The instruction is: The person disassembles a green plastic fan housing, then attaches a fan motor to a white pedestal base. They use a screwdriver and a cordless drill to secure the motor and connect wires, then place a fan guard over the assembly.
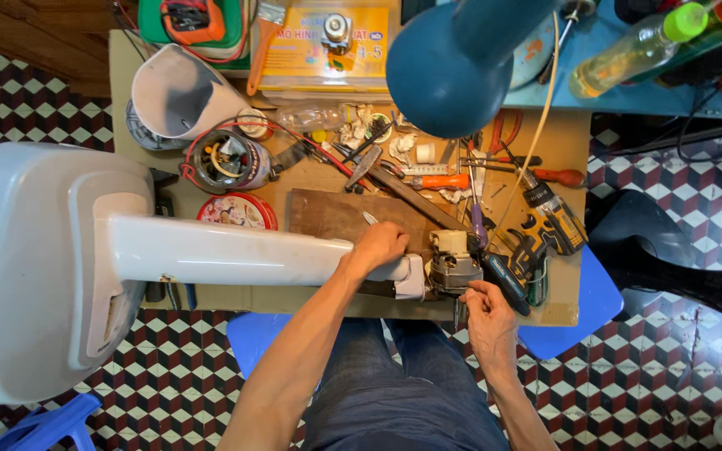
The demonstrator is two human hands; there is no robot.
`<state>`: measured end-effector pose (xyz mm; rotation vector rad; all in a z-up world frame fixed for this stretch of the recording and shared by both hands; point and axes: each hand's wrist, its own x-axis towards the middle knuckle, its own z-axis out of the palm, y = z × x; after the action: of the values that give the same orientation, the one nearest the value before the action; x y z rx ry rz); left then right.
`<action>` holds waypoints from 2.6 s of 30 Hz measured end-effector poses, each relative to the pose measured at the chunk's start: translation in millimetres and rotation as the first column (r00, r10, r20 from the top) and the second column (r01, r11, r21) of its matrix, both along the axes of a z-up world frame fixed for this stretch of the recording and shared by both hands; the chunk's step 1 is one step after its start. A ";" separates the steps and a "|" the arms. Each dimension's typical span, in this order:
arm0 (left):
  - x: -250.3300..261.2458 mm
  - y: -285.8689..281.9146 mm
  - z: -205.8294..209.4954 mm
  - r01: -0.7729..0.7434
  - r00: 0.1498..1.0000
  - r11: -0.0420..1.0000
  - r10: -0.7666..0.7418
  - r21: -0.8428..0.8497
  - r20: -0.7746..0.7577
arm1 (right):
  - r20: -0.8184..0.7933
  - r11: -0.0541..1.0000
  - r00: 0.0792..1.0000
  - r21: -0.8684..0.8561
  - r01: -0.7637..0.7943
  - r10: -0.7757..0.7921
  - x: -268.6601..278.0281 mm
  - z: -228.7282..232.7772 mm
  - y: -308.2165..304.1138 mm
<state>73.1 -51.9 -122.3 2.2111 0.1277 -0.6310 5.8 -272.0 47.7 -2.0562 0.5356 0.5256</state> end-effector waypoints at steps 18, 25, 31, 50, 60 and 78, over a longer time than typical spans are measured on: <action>-47.2 143.9 152.1 -0.446 0.848 0.889 0.385 0.099 0.363 | 0.093 0.954 0.956 0.093 -0.285 0.277 45.7 -2.8 100.0; -48.7 214.3 159.7 -0.812 0.416 0.553 0.773 -0.186 0.480 | 0.085 0.902 0.902 0.051 -0.429 0.424 69.0 -5.5 145.2; 4.9 323.3 118.8 -0.937 0.294 0.346 0.860 -0.054 0.418 | 0.099 0.870 0.869 0.043 -0.491 0.486 89.6 1.6 176.5; 23.8 353.4 102.4 -0.883 0.374 0.449 0.849 -0.138 0.372 | -0.013 0.848 0.848 0.000 -0.530 0.530 107.2 -2.2 212.6; 19.4 334.5 190.7 -0.791 0.230 0.281 0.960 -0.543 0.160 | 0.014 0.837 0.837 -0.012 -0.547 0.547 105.8 7.5 206.5; -44.4 197.4 200.0 -0.681 0.657 0.718 0.686 -0.146 0.312 | 0.113 0.923 0.931 0.133 -0.361 0.348 86.0 -0.5 141.8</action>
<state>28.7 145.6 77.7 1.9994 0.7370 0.1903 91.8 -130.2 47.1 -2.0259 0.0625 0.6630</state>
